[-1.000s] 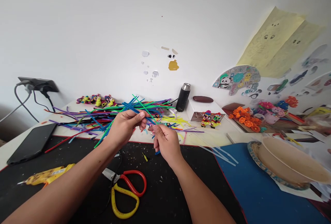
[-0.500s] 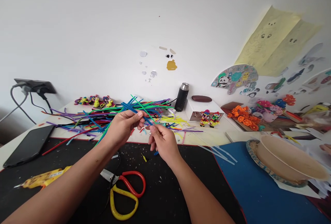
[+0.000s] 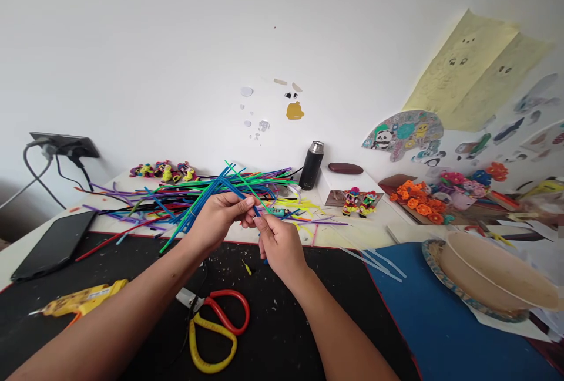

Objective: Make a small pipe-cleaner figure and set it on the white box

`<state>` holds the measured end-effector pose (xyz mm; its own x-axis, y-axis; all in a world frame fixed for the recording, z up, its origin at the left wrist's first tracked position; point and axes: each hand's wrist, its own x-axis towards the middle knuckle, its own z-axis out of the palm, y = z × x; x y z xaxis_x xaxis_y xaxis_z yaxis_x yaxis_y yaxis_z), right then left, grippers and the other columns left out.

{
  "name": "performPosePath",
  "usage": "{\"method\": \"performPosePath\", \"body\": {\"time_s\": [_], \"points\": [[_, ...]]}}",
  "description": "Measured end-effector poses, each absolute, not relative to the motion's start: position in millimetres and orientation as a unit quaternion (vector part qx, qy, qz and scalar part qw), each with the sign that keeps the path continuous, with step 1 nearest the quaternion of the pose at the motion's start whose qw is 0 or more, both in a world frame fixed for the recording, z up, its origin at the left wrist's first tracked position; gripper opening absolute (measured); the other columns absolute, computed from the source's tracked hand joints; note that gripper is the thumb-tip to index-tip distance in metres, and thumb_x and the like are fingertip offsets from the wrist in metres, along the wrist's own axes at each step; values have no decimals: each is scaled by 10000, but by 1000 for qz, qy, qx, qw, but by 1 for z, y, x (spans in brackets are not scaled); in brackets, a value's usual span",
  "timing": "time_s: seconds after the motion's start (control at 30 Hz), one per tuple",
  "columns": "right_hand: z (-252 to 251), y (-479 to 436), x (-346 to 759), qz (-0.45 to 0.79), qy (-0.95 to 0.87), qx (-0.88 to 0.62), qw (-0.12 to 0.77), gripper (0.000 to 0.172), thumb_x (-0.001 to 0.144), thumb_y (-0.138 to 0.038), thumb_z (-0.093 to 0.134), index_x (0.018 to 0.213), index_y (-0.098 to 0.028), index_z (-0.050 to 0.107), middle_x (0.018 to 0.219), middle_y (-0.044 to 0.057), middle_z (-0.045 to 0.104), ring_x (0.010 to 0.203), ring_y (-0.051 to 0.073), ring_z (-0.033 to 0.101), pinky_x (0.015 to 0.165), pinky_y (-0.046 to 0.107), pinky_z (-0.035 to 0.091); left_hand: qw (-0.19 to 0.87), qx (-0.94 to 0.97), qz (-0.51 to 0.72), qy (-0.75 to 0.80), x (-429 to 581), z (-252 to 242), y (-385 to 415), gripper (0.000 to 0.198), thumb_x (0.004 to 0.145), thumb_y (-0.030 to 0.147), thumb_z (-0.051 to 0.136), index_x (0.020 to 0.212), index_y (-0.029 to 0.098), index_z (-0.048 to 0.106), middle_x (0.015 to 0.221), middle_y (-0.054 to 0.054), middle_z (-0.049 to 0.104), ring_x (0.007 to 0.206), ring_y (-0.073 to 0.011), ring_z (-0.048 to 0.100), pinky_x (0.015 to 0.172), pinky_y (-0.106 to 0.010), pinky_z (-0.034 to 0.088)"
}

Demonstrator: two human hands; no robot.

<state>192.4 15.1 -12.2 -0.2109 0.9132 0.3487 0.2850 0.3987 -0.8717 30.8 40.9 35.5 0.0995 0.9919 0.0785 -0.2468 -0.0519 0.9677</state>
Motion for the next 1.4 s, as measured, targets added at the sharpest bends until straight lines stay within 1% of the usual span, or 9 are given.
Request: {"method": "performPosePath", "body": {"time_s": [0.13, 0.27, 0.43, 0.6, 0.67, 0.93, 1.17, 1.23, 1.4], "points": [[-15, 17, 192, 380, -677, -422, 467, 476, 1070, -570, 451, 887, -220, 715, 426, -60, 491, 375, 144, 526, 496, 260, 416, 586, 483, 534, 373, 27, 33, 43, 417, 570, 472, 989, 588, 140, 738, 563, -46, 679, 482, -114, 557, 455, -239, 402], [-15, 17, 191, 439, -648, -403, 474, 498, 1045, -622, 471, 871, -210, 692, 415, -71, 470, 346, 129, 491, 445, 239, 374, 593, 471, 546, 358, 23, 36, 45, 415, 597, 481, 979, 658, 129, 765, 582, -28, 657, 484, -98, 536, 442, -224, 383], [-13, 17, 190, 466, -636, -392, 474, 513, 1032, -644, 480, 850, -204, 670, 417, -73, 470, 349, 115, 481, 438, 221, 359, 577, 443, 589, 351, 11, 44, 50, 405, 567, 436, 1000, 668, 123, 763, 628, -38, 665, 517, -89, 535, 459, -201, 388], [-14, 16, 190, 477, -633, -390, 469, 520, 1030, -642, 485, 887, -193, 704, 421, -79, 460, 350, 111, 487, 438, 215, 363, 570, 420, 616, 345, 0, 46, 55, 391, 593, 384, 992, 799, 108, 808, 593, -17, 630, 513, -84, 518, 451, -182, 368], [-13, 16, 190, 485, -631, -385, 467, 519, 1032, -635, 487, 918, -186, 721, 423, -84, 451, 349, 109, 493, 439, 213, 372, 572, 415, 619, 343, -1, 45, 57, 389, 597, 376, 988, 806, 100, 810, 590, -17, 625, 512, -83, 513, 446, -179, 365], [-9, 17, 191, 516, -599, -377, 483, 551, 1015, -652, 496, 1014, -156, 736, 503, -51, 557, 372, 104, 531, 411, 199, 372, 551, 422, 629, 350, 0, 46, 57, 279, 684, 319, 928, 817, 105, 808, 619, -29, 638, 530, -97, 529, 458, -194, 392], [-10, 17, 191, 512, -606, -387, 470, 534, 1024, -638, 484, 1021, -165, 732, 538, -47, 575, 387, 105, 544, 412, 201, 378, 530, 418, 646, 356, -4, 52, 57, 253, 676, 304, 918, 802, 116, 805, 600, -25, 623, 533, -111, 522, 458, -213, 393], [-10, 16, 191, 498, -618, -390, 467, 513, 1034, -618, 484, 1008, -171, 735, 510, -53, 560, 385, 106, 537, 436, 207, 391, 525, 421, 645, 362, -6, 53, 57, 257, 672, 305, 919, 808, 116, 809, 599, -25, 624, 532, -111, 524, 463, -216, 398], [-9, 12, 191, 488, -639, -386, 454, 480, 1041, -586, 500, 952, -181, 743, 435, -88, 448, 363, 107, 499, 461, 216, 391, 522, 433, 640, 361, -11, 52, 59, 219, 693, 280, 902, 788, 112, 797, 604, -35, 637, 530, -104, 526, 459, -202, 407]]}}
